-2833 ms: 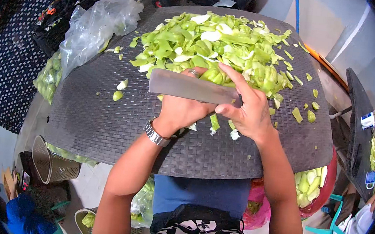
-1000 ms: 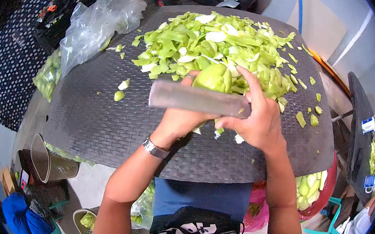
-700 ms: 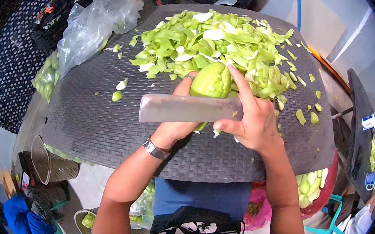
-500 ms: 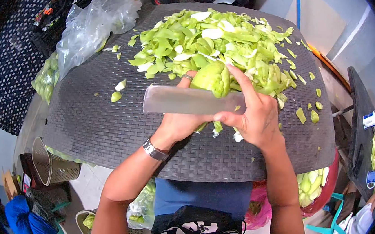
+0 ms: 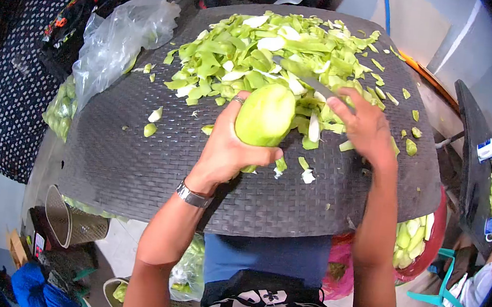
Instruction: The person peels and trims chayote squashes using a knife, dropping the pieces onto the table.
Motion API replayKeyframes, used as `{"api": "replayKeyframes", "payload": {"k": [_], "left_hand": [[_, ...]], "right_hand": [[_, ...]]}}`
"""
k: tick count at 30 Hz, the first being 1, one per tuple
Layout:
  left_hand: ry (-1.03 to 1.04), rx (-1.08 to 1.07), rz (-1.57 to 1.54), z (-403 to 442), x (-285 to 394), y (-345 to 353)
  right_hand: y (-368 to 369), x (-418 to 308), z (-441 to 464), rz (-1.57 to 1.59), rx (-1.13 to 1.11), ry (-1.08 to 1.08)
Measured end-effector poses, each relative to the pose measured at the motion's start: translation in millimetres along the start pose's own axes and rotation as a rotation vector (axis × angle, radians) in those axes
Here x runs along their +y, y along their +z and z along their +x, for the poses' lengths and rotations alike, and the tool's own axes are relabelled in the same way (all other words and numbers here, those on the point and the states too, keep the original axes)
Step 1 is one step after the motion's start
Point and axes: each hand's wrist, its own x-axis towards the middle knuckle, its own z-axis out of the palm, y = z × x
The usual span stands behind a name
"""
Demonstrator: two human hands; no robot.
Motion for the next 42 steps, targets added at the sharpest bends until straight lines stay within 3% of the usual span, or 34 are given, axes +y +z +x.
{"api": "replayKeyframes", "payload": {"k": [2,4,9,10,14,17,21,27,30,34,37,38,42], "left_hand": [[0.051,0.004,-0.145,-2,2,3],[-0.024,0.02,-0.214,-2,7,2],[-0.212,0.021,-0.363,7,7,-14],[-0.175,-0.026,-0.493,9,9,-10],[-0.206,-0.133,-0.429,5,0,-14],[-0.133,-0.127,-0.232,3,-10,-12],[-0.022,-0.194,-0.272,3,-14,-15],[-0.091,-0.132,-0.027,-1,-2,-11],[-0.201,-0.123,-0.16,1,4,-10],[0.156,-0.163,0.022,3,0,-16],[-0.026,-0.174,-0.199,-2,10,-15],[-0.123,-0.18,-0.272,-4,15,-16],[-0.046,-0.051,-0.375,5,7,-23]], "right_hand": [[-2,14,6,0.012,0.044,0.033],[-4,12,5,0.03,0.071,0.079],[4,-13,-5,0.153,0.079,-0.064],[3,-23,-8,0.16,0.059,-0.096],[18,-30,-20,0.336,-0.031,-0.462],[22,-35,-27,0.274,-0.065,-0.578],[25,-33,-24,0.218,-0.006,-0.666],[20,-18,-12,0.112,0.025,-0.523],[18,-21,-13,0.131,-0.019,-0.478],[5,-16,-3,0.071,-0.072,-0.191],[4,-5,5,-0.086,0.036,-0.106],[11,1,6,0.04,0.028,-0.107],[17,-16,-3,-0.011,-0.004,-0.095]]}}
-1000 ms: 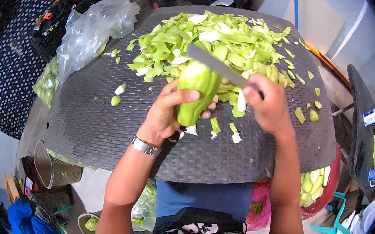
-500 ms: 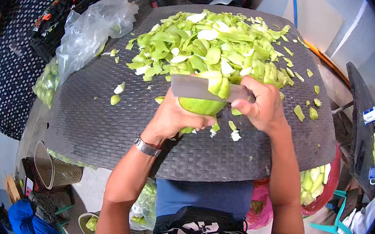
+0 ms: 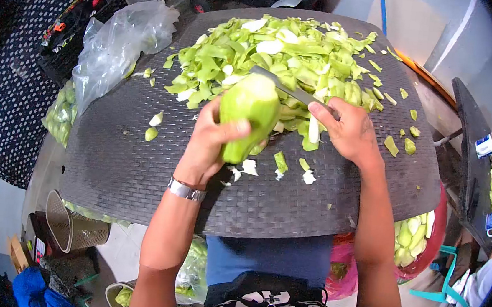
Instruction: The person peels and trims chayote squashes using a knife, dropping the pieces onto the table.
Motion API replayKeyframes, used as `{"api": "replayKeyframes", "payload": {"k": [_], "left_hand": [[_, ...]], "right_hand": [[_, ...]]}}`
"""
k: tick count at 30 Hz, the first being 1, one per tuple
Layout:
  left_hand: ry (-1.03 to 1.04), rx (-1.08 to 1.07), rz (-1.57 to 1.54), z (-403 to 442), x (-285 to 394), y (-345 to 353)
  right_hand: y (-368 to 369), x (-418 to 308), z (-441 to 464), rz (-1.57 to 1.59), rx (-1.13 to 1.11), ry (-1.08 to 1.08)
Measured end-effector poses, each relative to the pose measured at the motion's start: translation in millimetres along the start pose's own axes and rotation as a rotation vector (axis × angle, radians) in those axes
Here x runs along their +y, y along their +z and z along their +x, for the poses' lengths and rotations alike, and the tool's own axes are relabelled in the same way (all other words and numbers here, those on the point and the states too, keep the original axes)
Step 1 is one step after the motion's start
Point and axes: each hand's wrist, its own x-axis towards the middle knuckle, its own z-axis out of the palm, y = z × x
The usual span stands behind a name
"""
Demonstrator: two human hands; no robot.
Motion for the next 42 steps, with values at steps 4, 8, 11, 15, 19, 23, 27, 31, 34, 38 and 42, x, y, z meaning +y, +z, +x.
{"api": "replayKeyframes", "payload": {"k": [4,8,11,15,19,23,27,31,34,38,42], "left_hand": [[-0.11,-0.011,-0.318,7,-5,-9],[-0.293,0.008,-0.462,11,-9,-7],[-0.333,0.064,-0.372,9,-13,5],[-0.356,0.11,-0.222,6,-21,14],[-0.371,0.046,-0.269,3,-29,10],[-0.298,0.006,-0.22,1,-25,10],[-0.305,-0.055,-0.23,4,-19,9],[-0.271,-0.127,-0.221,-2,-15,8],[-0.236,-0.063,-0.118,-3,-9,13],[-0.123,0.14,0.081,13,-18,11],[-0.07,0.179,0.03,8,-14,11]], "right_hand": [[2,-14,-4,0.112,0.07,0.038],[3,-21,-9,0.222,0.121,-0.085],[17,-25,-20,0.159,0.169,-0.36],[28,-29,-24,0.074,0.212,-0.556],[24,-26,-21,0.017,0.223,-0.54],[13,-9,-10,0.048,0.197,-0.486],[3,4,-3,0.04,0.086,-0.37],[-13,18,11,-0.091,0.065,-0.098],[-17,34,13,-0.206,0.104,0.111],[-14,22,14,0.006,0.119,0.137],[-4,5,-1,0.303,-0.089,0.033]]}}
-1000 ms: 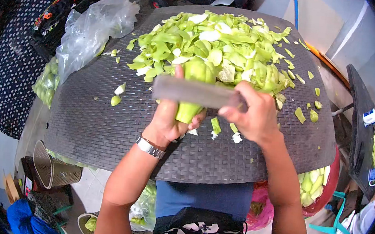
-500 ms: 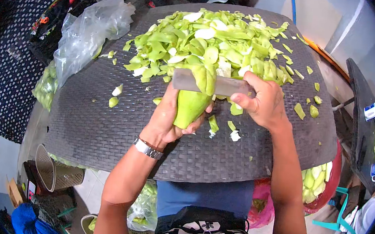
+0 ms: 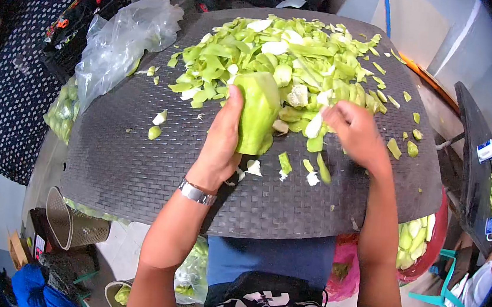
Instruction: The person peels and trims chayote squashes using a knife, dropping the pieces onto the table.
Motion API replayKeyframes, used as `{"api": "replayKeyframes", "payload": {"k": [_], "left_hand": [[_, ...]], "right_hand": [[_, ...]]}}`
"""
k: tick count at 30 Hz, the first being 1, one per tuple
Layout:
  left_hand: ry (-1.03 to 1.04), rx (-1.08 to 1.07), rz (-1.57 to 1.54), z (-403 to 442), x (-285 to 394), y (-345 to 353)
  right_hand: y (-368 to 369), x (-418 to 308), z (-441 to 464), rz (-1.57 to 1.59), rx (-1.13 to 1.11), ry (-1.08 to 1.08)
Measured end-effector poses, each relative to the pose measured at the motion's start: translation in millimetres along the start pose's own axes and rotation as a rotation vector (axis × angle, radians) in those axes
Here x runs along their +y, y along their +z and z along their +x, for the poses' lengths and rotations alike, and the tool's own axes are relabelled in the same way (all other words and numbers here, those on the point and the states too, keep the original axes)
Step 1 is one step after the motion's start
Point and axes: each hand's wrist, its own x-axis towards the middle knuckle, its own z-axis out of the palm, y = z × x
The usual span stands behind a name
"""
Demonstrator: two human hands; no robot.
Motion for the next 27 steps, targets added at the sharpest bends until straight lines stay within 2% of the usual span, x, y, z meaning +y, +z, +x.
{"api": "replayKeyframes", "payload": {"k": [3,5,6,7,10,13,15,18,19,21,22,24,27], "left_hand": [[0.025,-0.082,-0.178,2,-2,-3],[-0.003,-0.133,-0.291,-1,-2,-6],[-0.037,-0.178,-0.377,-3,1,-7],[-0.063,-0.166,-0.314,-3,1,-7],[-0.13,-0.134,-0.114,-4,-3,0],[-0.127,-0.286,-0.058,-5,2,-5],[-0.262,-0.336,-0.387,-3,5,-6],[-0.371,-0.34,-0.285,-7,-4,1],[-0.41,-0.293,-0.314,-10,-6,7],[-0.368,-0.309,-0.408,-7,-10,2],[-0.316,-0.211,-0.389,-6,-10,2],[-0.213,-0.039,-0.348,-5,-11,2],[-0.149,0.108,-0.443,-1,-15,4]], "right_hand": [[8,-34,-26,0.112,-0.204,-0.041],[22,-39,-28,0.065,-0.162,-0.095],[23,-43,-28,0.082,-0.166,-0.05],[23,-46,-27,0.098,-0.167,-0.005],[21,-30,-21,0.191,-0.155,-0.049],[9,-13,-11,0.304,-0.222,-0.035],[3,-7,-9,0.338,-0.196,-0.119],[5,-5,-6,0.346,-0.174,-0.224],[5,-11,-7,0.328,-0.166,-0.246],[2,-27,-16,0.178,-0.104,-0.116],[8,-24,-15,0.129,-0.008,-0.128],[11,-26,-19,-0.055,0.04,-0.287],[30,-25,-23,-0.234,0.112,-0.517]]}}
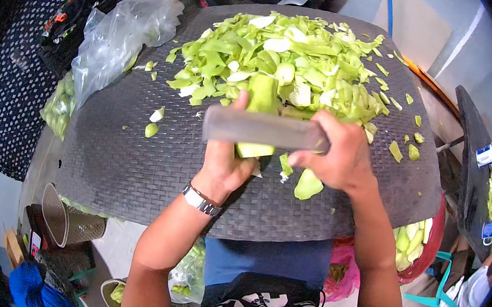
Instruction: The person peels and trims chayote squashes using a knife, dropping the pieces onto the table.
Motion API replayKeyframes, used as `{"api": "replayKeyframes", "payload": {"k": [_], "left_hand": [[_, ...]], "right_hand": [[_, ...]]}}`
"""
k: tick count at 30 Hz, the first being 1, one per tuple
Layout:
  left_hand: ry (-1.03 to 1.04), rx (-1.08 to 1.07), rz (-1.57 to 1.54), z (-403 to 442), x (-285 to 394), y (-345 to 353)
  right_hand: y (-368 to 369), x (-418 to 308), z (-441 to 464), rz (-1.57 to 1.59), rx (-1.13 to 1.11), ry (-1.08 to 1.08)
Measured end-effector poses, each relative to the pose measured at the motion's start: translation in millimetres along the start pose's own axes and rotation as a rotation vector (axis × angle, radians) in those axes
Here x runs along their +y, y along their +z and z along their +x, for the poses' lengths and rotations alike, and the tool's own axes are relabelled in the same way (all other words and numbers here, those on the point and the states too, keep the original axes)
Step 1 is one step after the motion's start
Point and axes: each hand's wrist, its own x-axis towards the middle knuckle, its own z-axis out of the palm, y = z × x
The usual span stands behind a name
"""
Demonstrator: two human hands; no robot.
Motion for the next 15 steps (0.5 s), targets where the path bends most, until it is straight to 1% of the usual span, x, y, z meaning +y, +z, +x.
{"api": "replayKeyframes", "payload": {"k": [2,3,6,9,12,15], "left_hand": [[-0.01,-0.03,0.003,-3,1,5],[-0.022,-0.06,0.003,-2,-1,2],[-0.034,-0.088,0.014,-1,-7,0],[-0.011,-0.108,0.009,-1,-10,3],[0.023,-0.091,0.05,-3,-13,3],[0.016,-0.081,0.07,-4,-13,1]], "right_hand": [[10,-8,-4,-0.057,-0.023,-0.073],[14,-13,-5,-0.096,-0.06,-0.047],[21,-15,-7,-0.082,-0.018,-0.102],[22,-16,-7,-0.102,-0.02,-0.113],[23,-17,-7,-0.13,-0.003,-0.114],[21,-15,-6,-0.164,-0.044,-0.05]]}}
